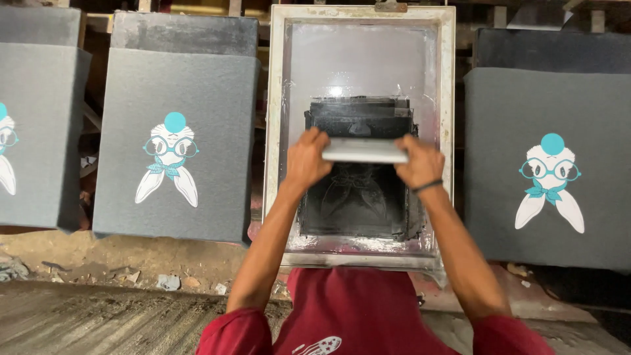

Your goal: Manually screen printing black ink onto a series of t-shirts using a screen frame and squeegee

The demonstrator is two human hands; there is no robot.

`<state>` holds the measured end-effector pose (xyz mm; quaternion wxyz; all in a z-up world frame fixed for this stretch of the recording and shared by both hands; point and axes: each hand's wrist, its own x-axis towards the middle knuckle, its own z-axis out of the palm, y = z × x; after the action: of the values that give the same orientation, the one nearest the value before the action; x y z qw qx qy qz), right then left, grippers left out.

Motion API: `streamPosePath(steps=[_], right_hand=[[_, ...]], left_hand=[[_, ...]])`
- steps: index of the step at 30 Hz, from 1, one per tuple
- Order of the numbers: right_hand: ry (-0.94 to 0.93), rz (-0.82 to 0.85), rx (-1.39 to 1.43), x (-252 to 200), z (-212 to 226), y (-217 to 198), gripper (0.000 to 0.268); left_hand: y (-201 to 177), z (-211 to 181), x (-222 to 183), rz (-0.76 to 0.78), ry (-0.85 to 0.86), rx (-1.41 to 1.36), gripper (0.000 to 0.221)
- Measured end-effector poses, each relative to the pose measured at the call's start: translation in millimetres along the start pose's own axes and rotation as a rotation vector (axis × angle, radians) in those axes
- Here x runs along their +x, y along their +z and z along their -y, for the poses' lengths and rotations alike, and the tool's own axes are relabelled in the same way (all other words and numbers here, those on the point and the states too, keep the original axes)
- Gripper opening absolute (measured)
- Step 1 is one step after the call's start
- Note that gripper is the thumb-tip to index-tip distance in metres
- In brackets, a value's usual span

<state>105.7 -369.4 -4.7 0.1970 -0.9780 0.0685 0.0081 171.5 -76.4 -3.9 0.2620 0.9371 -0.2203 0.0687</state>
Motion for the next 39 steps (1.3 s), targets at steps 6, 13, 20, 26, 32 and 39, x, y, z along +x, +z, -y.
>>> streamPosePath(steps=[6,13,20,26,32,39], right_hand=[[-0.041,-0.119,0.051,83,1,12,0.029],[0.044,-0.189,0.051,-4,12,32,0.025],[0.006,-0.306,0.104,-96,24,34,0.02],[-0.047,-0.458,0.101,-143,51,27,0.018],[-0.069,-0.411,0.058,-179,57,21,0.013],[-0.043,-0.282,0.09,-224,21,33,0.014]], left_hand=[[21,17,66,-0.121,-0.145,-0.099,0.025],[18,3,-5,-0.082,-0.135,-0.069,0.022],[-8,-26,-88,-0.035,-0.13,-0.044,0.024],[12,-32,-160,-0.069,-0.089,-0.091,0.029],[19,-37,-217,-0.076,-0.109,-0.102,0.025],[-38,-66,-211,0.058,-0.198,-0.075,0.025]])
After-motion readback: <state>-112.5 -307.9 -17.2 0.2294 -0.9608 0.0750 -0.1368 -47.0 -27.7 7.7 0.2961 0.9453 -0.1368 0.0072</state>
